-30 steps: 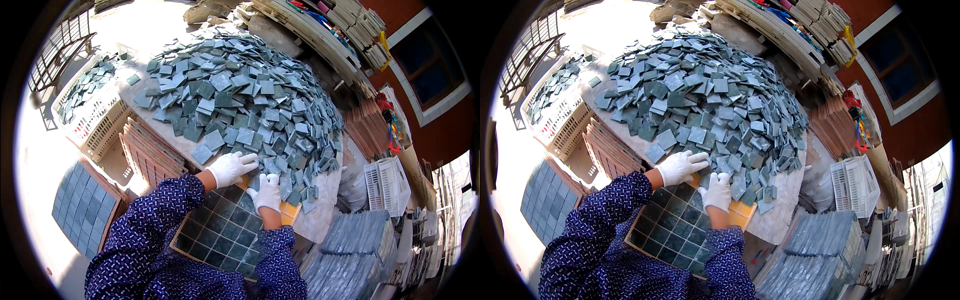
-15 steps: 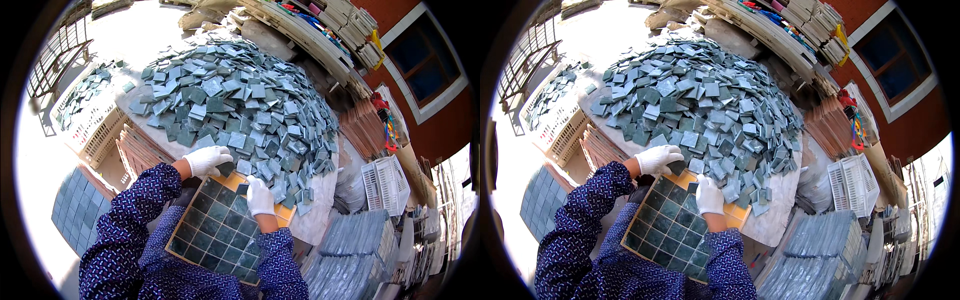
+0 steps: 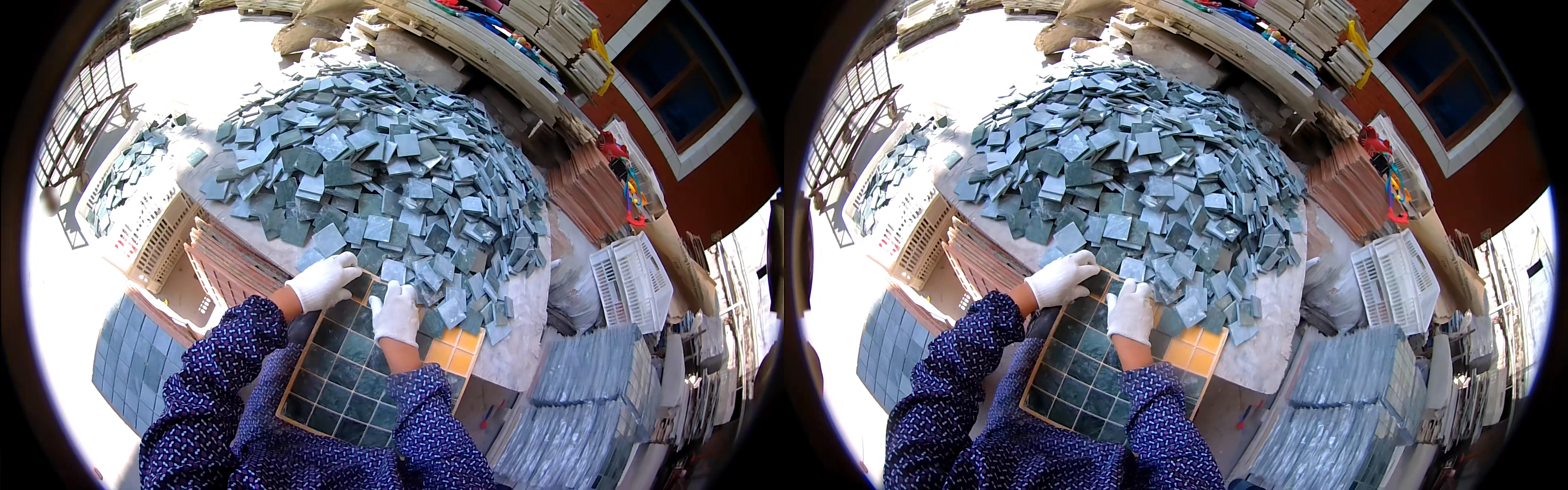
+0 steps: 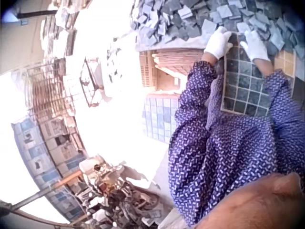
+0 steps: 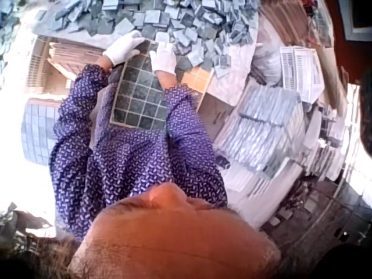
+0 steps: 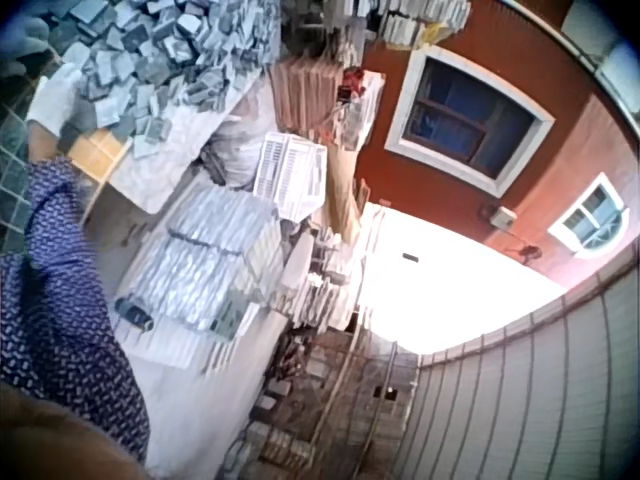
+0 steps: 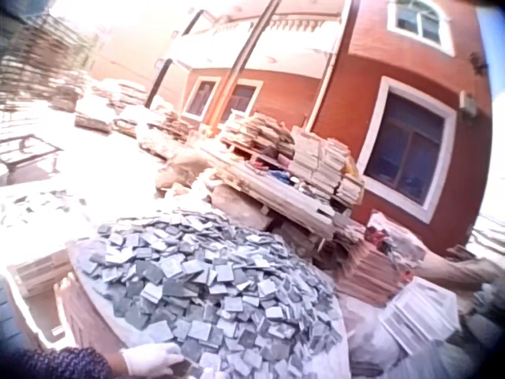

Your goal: The person places small square tiles into a grid frame, then flips the frame to reveal the assembled tile sheet. They repeat this process, picking tiles from a large pile and arranging them into the grid.

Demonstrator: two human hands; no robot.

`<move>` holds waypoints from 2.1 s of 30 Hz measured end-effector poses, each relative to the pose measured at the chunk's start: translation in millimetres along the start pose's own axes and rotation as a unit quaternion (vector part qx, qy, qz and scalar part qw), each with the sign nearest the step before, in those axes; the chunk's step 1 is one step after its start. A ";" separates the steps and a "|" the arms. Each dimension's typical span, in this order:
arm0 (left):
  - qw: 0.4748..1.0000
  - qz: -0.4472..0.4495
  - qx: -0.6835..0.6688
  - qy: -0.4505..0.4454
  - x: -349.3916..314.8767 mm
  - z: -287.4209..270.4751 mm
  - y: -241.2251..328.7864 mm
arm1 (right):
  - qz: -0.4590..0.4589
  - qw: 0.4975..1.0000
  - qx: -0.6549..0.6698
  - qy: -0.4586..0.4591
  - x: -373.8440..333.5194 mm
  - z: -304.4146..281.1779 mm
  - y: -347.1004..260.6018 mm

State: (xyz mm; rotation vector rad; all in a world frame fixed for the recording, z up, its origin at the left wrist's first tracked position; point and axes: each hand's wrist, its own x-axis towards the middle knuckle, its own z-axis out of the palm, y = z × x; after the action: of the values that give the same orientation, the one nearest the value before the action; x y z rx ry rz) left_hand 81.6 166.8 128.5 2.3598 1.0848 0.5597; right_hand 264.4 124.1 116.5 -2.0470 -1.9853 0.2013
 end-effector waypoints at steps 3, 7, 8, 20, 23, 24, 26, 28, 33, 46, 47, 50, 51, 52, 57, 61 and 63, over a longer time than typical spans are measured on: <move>1.000 0.010 0.017 0.005 -3.9 0.3 0.9 | 0.024 0.995 -0.013 -0.095 -1.2 -16.3 -16.5; 1.000 0.003 -0.010 0.021 -4.0 7.1 -5.7 | 0.040 0.996 0.071 -0.026 -3.4 -21.4 1.4; 1.000 -0.001 -0.017 0.022 -2.3 6.7 -7.8 | 0.003 0.997 0.080 -0.006 -2.9 -13.0 3.2; 0.994 0.064 0.071 0.049 2.9 59.7 79.3 | 0.040 0.985 0.132 0.108 -34.8 -49.2 105.3; 0.986 0.114 0.052 0.109 33.8 84.1 100.3 | -0.029 0.994 0.052 0.092 -37.9 -65.5 126.5; 0.992 0.082 0.054 0.077 42.1 85.3 104.2 | -0.017 0.995 0.069 0.064 -33.0 -66.5 133.1; 0.998 0.019 0.061 0.012 58.7 86.5 110.4 | -0.008 0.998 0.064 0.020 -22.2 -65.2 141.1; 0.996 0.016 0.081 0.018 60.5 90.5 111.3 | 0.003 0.999 0.040 0.002 -20.1 -62.4 137.0; 0.993 0.034 0.106 0.028 54.1 91.5 100.5 | -0.005 0.991 0.128 0.047 -35.9 -74.4 142.9; 0.994 0.085 0.053 -0.051 34.6 121.0 139.0 | -0.028 0.971 0.224 0.080 -83.2 -67.1 213.7; 0.995 0.084 0.044 -0.045 36.0 120.6 139.4 | -0.029 0.971 0.228 0.063 -83.7 -64.7 213.8; 0.997 0.069 0.017 -0.039 35.6 120.0 139.8 | -0.022 0.968 0.248 0.020 -88.8 -66.6 202.1; 0.998 0.063 0.020 -0.022 34.0 121.9 139.3 | -0.104 0.975 0.195 0.005 -90.5 -71.6 196.5; 0.998 0.061 0.021 -0.004 33.7 125.5 140.8 | -0.122 0.977 0.176 0.007 -91.2 -69.7 197.7; 0.998 0.043 0.047 0.004 34.0 127.5 142.6 | -0.139 0.979 0.141 -0.039 -86.7 -65.3 195.9; 0.995 0.035 0.085 0.042 75.3 110.9 154.0 | -0.037 0.993 0.096 0.056 -61.1 -81.0 189.0; 0.991 0.010 0.114 0.063 93.7 107.9 152.0 | -0.024 0.995 0.078 0.056 -39.1 -78.2 194.3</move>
State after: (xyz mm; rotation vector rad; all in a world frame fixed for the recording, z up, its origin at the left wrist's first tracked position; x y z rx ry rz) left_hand 285.6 126.1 144.9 2.5632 1.2419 0.6295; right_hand 471.2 74.2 129.7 -1.8702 -1.8863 0.2202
